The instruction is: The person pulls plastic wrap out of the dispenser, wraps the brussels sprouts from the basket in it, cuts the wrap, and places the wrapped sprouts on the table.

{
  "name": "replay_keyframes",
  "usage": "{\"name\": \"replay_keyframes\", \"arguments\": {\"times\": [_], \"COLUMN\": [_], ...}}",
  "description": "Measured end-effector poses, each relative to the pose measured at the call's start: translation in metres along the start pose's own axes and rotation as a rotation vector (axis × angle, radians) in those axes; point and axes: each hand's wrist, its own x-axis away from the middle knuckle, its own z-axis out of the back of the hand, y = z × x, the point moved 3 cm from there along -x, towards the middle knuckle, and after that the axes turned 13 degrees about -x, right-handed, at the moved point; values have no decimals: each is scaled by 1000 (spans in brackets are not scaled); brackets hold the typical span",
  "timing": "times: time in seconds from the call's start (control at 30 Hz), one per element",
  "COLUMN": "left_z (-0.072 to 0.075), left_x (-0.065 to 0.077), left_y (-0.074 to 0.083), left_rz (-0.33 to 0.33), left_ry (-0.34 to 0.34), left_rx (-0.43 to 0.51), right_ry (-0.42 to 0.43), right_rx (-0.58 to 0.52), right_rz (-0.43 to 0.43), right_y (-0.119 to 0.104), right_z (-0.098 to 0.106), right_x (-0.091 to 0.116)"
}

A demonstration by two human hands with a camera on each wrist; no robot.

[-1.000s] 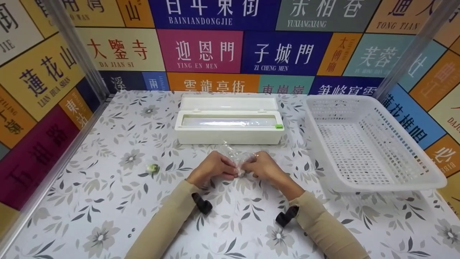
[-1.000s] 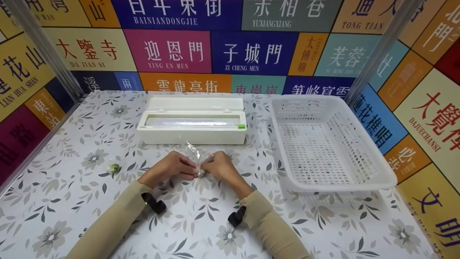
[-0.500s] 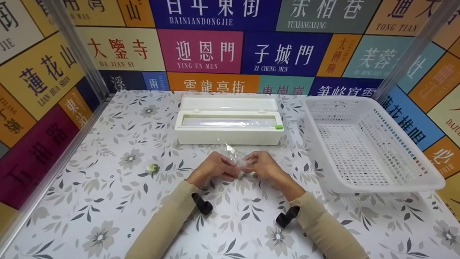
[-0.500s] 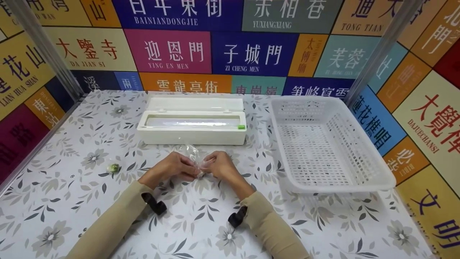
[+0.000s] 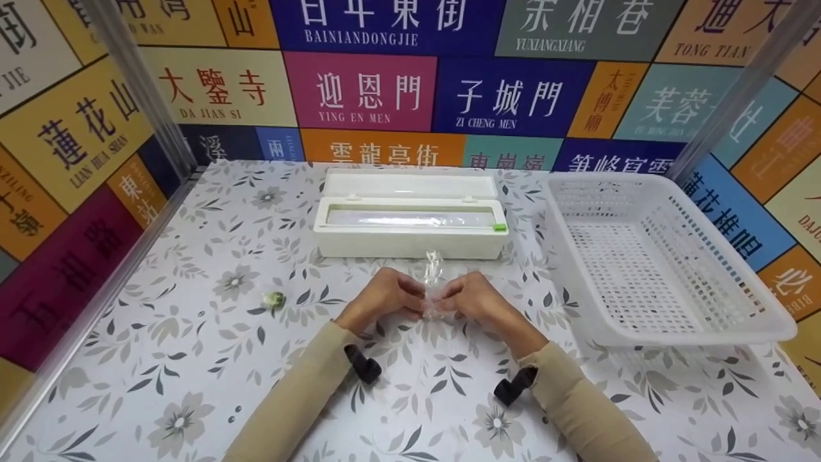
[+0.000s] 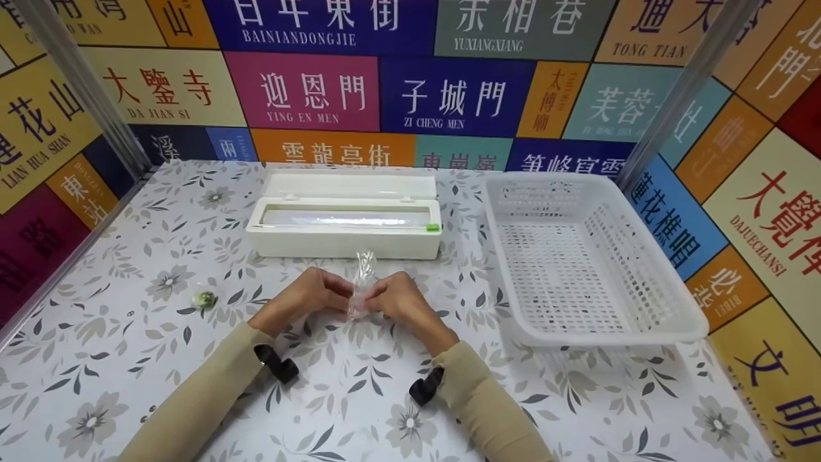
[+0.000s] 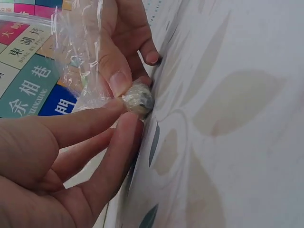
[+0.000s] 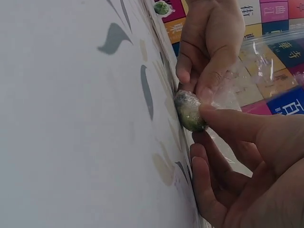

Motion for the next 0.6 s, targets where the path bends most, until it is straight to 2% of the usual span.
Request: {"name": "replay_keyframes", "arguments": {"times": [0.1, 0.33, 0.47, 0.6], "left_z": [-1, -2, 0, 7], "left_x": [-2, -2, 0, 2], "left_y": [1, -1, 2, 4], "left_rz": [-34, -4, -62, -64], "left_ry": [28, 42, 4, -76], "left_rx": [-41, -44, -151, -230], "right_ry": [-8, 4, 26, 25], "right_rx": [-12, -26, -47, -43], "right_rz": [4, -14, -22, -9], "right_y": [0, 2, 2, 2], "right_z": [1, 0, 0, 0], "right_x": [0, -2, -1, -1]}}
